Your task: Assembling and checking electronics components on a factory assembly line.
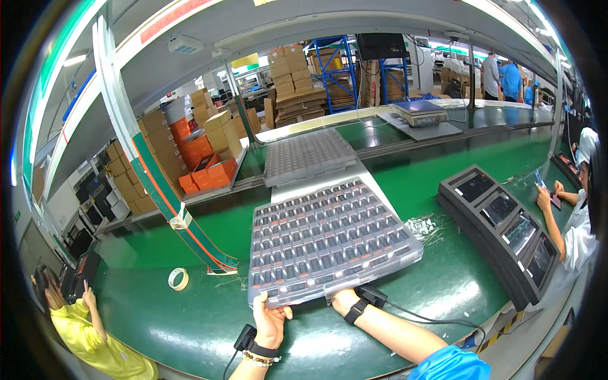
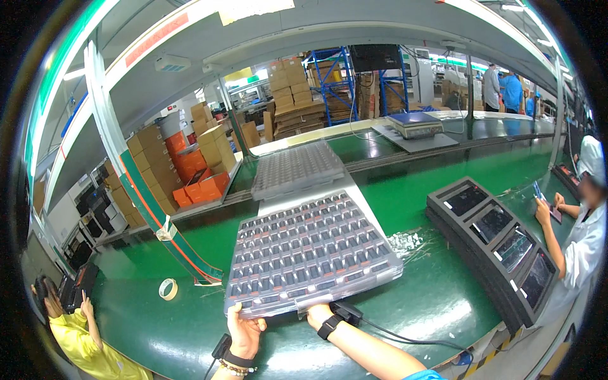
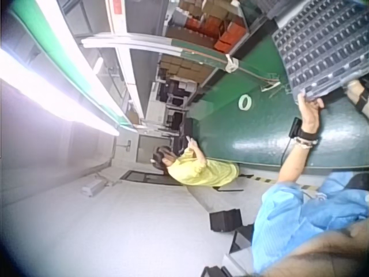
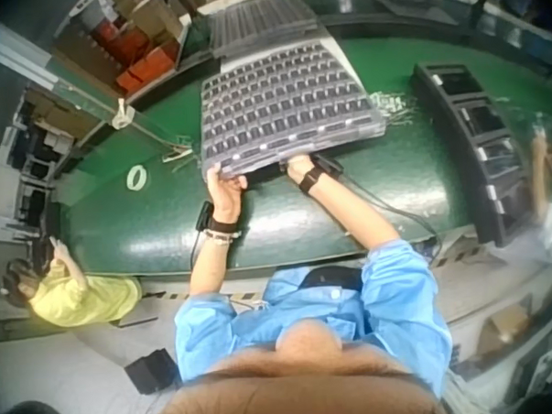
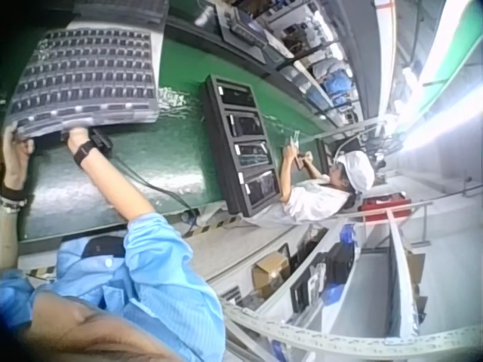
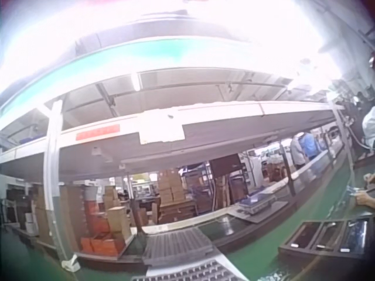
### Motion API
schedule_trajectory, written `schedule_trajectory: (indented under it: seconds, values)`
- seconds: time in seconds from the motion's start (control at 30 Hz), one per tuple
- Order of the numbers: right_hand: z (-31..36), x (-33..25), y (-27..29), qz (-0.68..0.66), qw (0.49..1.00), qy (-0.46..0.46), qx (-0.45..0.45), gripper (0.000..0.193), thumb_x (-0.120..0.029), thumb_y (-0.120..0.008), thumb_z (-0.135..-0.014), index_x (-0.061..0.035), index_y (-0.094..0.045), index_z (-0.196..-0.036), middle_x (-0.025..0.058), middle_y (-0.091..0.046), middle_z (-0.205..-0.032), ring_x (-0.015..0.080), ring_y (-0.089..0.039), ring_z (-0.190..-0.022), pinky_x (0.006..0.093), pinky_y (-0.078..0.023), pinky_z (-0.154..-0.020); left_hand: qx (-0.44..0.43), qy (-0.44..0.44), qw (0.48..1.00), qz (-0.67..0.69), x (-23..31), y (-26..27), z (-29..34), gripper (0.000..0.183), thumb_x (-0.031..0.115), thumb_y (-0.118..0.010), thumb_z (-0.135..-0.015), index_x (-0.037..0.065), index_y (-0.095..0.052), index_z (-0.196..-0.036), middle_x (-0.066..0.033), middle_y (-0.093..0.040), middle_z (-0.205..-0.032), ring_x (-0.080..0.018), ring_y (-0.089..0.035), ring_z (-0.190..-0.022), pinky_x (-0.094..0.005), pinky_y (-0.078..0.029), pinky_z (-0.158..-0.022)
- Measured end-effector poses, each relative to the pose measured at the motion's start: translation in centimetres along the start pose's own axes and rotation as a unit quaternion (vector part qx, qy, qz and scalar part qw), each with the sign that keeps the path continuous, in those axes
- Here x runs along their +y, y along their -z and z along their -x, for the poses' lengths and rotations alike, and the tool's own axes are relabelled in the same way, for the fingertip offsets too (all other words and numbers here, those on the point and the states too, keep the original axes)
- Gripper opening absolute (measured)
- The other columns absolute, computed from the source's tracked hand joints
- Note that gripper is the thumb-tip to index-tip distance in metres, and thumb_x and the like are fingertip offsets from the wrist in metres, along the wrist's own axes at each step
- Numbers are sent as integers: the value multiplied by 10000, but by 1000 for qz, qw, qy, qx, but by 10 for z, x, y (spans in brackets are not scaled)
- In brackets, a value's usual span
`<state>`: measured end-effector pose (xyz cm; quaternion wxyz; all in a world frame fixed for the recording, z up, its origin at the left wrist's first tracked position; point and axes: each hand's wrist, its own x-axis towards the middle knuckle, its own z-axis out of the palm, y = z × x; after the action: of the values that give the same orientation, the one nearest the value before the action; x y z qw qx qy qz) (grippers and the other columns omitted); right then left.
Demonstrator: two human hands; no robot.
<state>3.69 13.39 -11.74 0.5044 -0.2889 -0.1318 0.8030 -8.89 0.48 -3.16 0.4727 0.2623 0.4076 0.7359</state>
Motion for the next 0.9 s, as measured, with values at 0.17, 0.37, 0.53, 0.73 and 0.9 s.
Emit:
schedule_trajectory:
  seconds: [0.17,0.37,0.53,0.73,0.9]
  values:
    - [-19,-4,34,-262,877,-331,-230,218,-279,-526,-1033,-104,-576,-1153,98,-635,-1097,242,-617,-957,386,-543,-795,11,-1,1000,6,-1,1,-5,440,459,-529,-942,84,-590,-1164,-63,-691,-1003,-186,-659,-711,-298,-501,-496]
    - [12,-13,0,-134,955,-256,-64,222,-260,-509,-1045,-89,-579,-1168,150,-632,-1095,262,-616,-942,394,-553,-790,34,-7,999,12,2,6,-6,439,457,-533,-935,92,-587,-1172,-47,-683,-1037,-185,-670,-754,-297,-503,-486]
    - [14,-10,1,-127,964,-231,-40,227,-248,-507,-1050,-97,-574,-1206,145,-630,-1146,277,-619,-1001,420,-558,-845,39,-11,999,24,2,4,-7,426,452,-514,-945,73,-607,-1116,-70,-700,-947,-201,-658,-678,-329,-524,-518]
    - [-6,3,22,-18,989,-115,-93,220,-270,-510,-1057,-126,-583,-1206,74,-629,-1179,231,-619,-1027,394,-543,-909,27,-21,999,9,3,1,-7,448,450,-552,-920,100,-571,-1199,-53,-681,-1045,-181,-673,-758,-286,-500,-468]
    - [-6,-43,15,-53,992,-26,-108,208,-266,-518,-1056,-127,-589,-1193,62,-635,-1167,220,-616,-1020,381,-539,-901,77,-53,995,31,9,2,-8,417,455,-533,-927,95,-597,-1127,-62,-698,-958,-194,-659,-682,-304,-482,-461]
